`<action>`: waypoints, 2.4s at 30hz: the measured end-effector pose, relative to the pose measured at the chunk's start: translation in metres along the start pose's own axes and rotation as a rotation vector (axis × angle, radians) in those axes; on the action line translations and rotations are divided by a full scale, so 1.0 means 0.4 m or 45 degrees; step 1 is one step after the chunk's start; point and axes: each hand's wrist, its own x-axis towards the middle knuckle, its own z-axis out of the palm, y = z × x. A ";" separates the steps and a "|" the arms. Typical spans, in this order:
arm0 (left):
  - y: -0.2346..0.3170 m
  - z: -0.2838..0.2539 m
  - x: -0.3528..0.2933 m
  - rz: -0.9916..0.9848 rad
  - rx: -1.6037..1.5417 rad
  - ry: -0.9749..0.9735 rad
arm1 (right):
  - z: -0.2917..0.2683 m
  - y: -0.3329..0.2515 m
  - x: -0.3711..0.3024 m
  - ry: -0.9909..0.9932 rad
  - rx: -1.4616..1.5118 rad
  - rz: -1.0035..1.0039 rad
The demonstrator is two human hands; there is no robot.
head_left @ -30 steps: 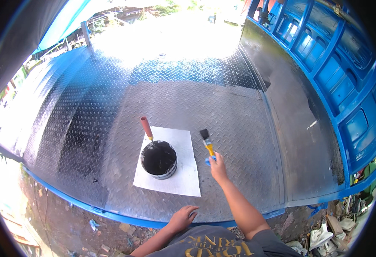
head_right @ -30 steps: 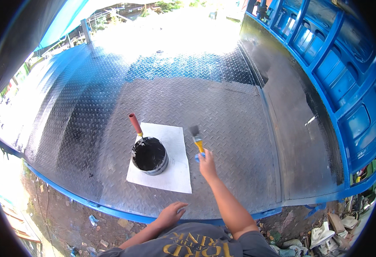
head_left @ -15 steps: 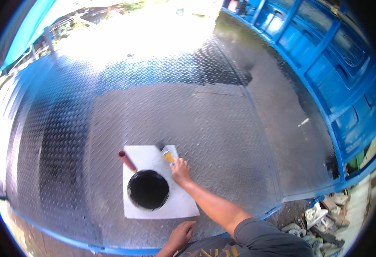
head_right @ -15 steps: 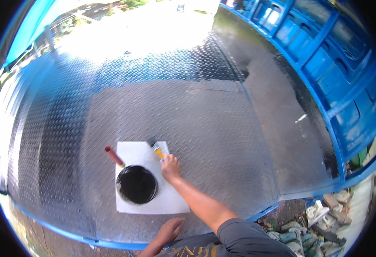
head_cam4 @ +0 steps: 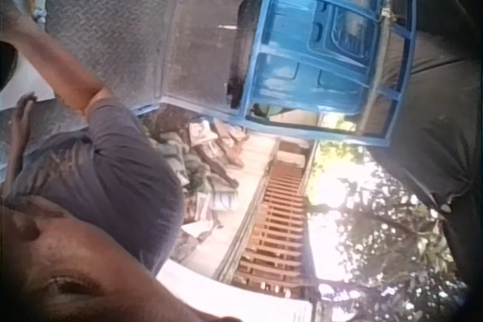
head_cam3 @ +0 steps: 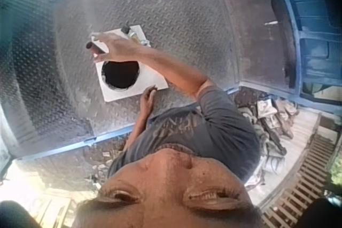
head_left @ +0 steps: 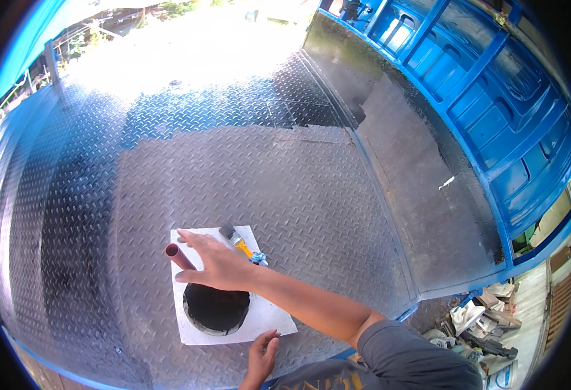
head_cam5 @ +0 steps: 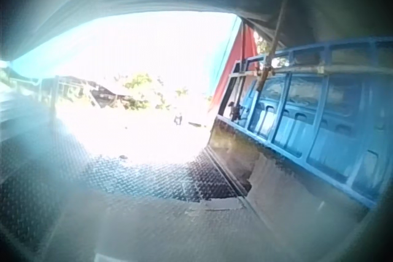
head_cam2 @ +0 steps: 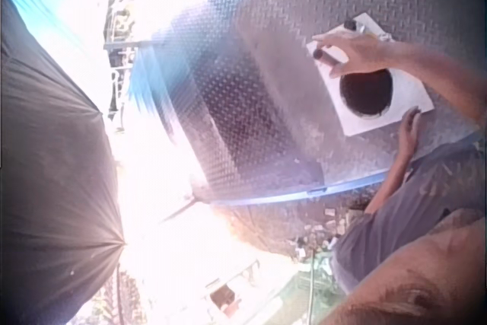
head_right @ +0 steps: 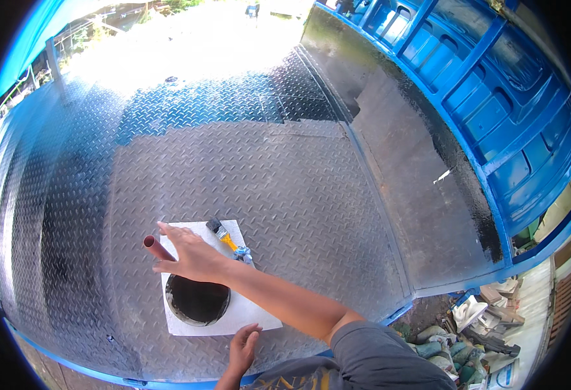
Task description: The person paints the floor of a blue truck bed with black paint. They use a small roller for the main surface and a brush for the edges, repeatedly dipping the tools into a paint can placed on a white sheet.
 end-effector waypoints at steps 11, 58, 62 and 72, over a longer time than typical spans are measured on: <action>0.043 -0.013 0.035 -0.051 -0.346 0.135 | -0.033 -0.077 -0.061 -0.223 -0.037 -0.008; 0.017 0.059 -0.033 -0.091 0.009 -0.071 | -0.231 -0.125 -0.715 0.091 1.463 0.914; 0.037 0.081 -0.088 -0.149 0.119 -0.152 | -0.223 -0.116 -0.765 0.050 1.700 0.938; 0.075 0.137 -0.257 -0.097 0.351 -0.094 | -0.130 -0.076 -0.787 -0.281 1.757 1.114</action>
